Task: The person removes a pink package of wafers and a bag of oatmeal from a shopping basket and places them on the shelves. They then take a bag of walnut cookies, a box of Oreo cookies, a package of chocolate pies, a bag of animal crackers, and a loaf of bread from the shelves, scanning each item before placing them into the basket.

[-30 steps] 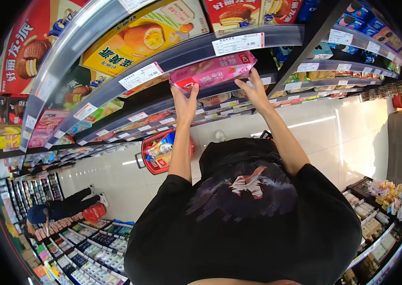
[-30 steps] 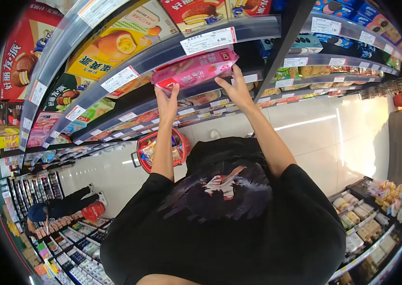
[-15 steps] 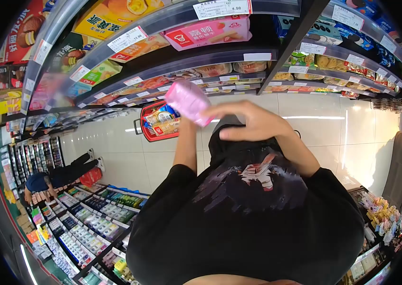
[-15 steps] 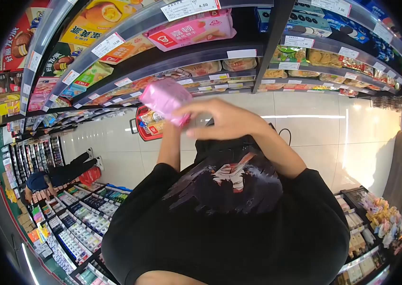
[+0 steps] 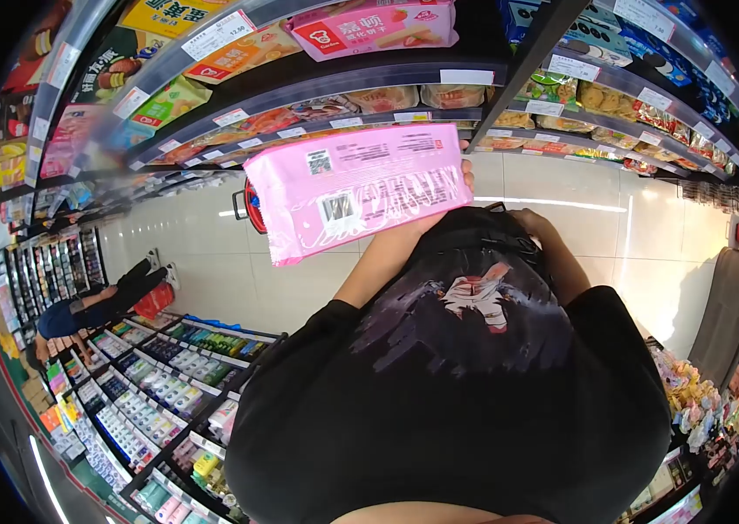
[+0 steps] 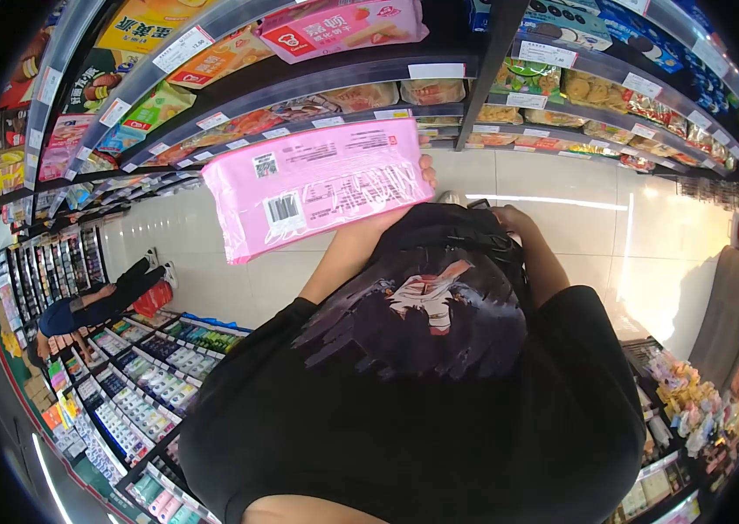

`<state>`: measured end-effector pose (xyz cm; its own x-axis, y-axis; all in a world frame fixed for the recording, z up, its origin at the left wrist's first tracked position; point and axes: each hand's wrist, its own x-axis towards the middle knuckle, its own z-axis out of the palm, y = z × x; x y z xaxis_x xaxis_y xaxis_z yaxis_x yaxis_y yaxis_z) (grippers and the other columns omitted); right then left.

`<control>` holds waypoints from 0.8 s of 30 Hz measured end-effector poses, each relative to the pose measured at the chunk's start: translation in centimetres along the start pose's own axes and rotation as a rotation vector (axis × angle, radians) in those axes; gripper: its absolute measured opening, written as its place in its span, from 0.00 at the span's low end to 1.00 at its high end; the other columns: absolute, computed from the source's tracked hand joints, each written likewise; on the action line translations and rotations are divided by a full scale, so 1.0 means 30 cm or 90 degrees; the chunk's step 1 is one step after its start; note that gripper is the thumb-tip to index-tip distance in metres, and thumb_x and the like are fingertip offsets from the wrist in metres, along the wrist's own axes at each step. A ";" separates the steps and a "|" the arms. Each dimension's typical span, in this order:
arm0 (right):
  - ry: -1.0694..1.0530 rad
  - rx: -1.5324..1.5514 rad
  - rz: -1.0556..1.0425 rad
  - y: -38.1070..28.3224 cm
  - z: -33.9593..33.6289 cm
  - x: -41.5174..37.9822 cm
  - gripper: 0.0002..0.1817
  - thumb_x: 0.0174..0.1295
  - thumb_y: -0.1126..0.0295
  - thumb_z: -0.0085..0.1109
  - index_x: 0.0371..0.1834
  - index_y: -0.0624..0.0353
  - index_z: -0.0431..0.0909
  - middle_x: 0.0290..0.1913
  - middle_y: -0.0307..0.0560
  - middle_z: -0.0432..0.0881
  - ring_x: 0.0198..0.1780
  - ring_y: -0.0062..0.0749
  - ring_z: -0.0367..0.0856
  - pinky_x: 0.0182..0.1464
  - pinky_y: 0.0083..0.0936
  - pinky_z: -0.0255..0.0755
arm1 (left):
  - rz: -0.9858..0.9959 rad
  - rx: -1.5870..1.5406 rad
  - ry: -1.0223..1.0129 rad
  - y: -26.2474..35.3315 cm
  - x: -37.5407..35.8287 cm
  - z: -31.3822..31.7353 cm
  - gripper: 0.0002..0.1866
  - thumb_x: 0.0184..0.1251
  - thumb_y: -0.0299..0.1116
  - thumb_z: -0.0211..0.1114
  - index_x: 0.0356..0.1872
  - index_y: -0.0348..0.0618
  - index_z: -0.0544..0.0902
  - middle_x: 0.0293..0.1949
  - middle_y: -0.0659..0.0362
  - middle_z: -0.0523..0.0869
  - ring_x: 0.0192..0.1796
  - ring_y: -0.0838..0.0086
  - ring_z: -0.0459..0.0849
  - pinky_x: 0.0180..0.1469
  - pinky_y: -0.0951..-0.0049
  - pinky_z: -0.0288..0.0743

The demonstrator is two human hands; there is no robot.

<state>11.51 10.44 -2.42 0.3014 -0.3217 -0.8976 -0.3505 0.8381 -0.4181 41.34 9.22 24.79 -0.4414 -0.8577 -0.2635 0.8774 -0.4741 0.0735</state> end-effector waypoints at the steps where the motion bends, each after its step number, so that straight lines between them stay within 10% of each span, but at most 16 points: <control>1: -0.002 -0.007 0.002 -0.003 0.005 -0.001 0.21 0.59 0.55 0.54 0.44 0.63 0.78 0.41 0.52 0.81 0.33 0.35 0.83 0.33 0.33 0.76 | -0.004 0.002 0.010 -0.013 0.002 0.002 0.30 0.65 0.51 0.44 0.53 0.31 0.69 0.35 0.47 0.74 0.37 0.59 0.74 0.44 0.62 0.70; 9: 0.022 0.011 -0.183 -0.346 0.123 -0.196 0.10 0.56 0.65 0.61 0.31 0.61 0.76 0.23 0.35 0.72 0.23 0.19 0.68 0.25 0.18 0.61 | -0.024 0.177 0.027 0.042 -0.049 -0.110 0.32 0.65 0.54 0.44 0.55 0.32 0.68 0.46 0.37 0.76 0.43 0.50 0.81 0.43 0.58 0.78; 16: 0.089 0.058 -0.628 -0.605 0.151 -0.659 0.26 0.49 0.77 0.61 0.54 0.66 0.65 0.41 0.45 0.75 0.38 0.27 0.77 0.47 0.24 0.68 | -0.139 0.357 0.160 0.107 -0.117 -0.189 0.24 0.68 0.49 0.45 0.52 0.37 0.71 0.40 0.46 0.82 0.34 0.61 0.84 0.32 0.66 0.81; 24: -0.188 0.046 -0.661 -0.753 0.148 -0.946 0.26 0.43 0.74 0.62 0.49 0.68 0.72 0.30 0.46 0.78 0.24 0.25 0.76 0.29 0.21 0.70 | -0.141 0.380 0.228 0.049 -0.044 -0.158 0.23 0.69 0.50 0.45 0.54 0.44 0.72 0.41 0.53 0.83 0.35 0.66 0.84 0.31 0.69 0.81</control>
<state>14.81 2.61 33.11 0.6265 -0.7786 -0.0360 0.2492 0.2439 -0.9373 44.09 10.59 20.68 -0.4185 -0.6601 -0.6238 0.4778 -0.7441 0.4669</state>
